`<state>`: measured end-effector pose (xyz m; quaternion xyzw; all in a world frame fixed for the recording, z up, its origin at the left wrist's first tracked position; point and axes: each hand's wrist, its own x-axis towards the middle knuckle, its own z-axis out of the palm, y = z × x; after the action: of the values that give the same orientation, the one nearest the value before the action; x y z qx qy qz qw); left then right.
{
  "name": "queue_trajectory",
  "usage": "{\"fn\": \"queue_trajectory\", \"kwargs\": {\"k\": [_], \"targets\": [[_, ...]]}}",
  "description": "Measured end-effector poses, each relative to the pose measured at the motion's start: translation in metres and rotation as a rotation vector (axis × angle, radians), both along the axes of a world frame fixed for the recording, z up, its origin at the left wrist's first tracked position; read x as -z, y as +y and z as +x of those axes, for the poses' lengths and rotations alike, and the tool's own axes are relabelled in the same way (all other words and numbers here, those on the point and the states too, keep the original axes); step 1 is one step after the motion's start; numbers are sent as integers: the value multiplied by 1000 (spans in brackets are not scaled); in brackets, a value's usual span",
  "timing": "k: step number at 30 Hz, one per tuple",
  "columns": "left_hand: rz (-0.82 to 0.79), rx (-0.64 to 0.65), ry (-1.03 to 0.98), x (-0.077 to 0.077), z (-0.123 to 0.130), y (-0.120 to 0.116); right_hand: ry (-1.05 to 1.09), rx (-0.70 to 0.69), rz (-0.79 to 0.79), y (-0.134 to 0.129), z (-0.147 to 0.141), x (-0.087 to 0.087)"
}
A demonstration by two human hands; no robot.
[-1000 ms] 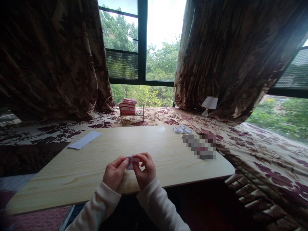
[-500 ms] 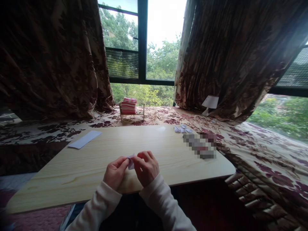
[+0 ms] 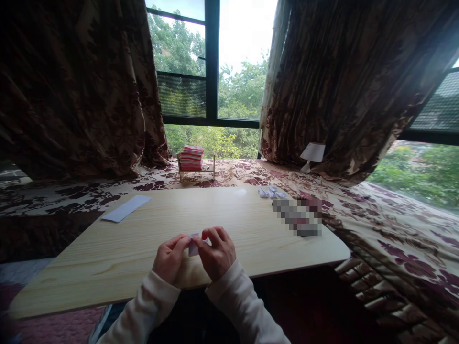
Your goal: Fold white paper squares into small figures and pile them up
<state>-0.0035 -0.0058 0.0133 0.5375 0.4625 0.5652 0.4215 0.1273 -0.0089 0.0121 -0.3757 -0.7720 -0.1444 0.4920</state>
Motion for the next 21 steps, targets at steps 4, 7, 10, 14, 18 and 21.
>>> {"fn": "queue_trajectory", "kwargs": {"k": [4, 7, 10, 14, 18, 21], "targets": [[-7, -2, 9, 2, 0, 1, -4, -3, -10, 0, 0, 1], [4, -34, 27, 2, 0, 1, 33, -47, -56, 0, 0, 2], [13, -79, 32, 2, 1, 1, 162, -103, -123, 0, 1, 1], [56, -118, 27, 1, 2, 0, 390, -115, -212, 2, 6, 0], [67, -143, 17, 2, 2, 0, 509, -126, -329, 4, 7, 1], [75, -144, 36, 2, 1, -1, 485, -153, -459, 5, 5, 2]]}}
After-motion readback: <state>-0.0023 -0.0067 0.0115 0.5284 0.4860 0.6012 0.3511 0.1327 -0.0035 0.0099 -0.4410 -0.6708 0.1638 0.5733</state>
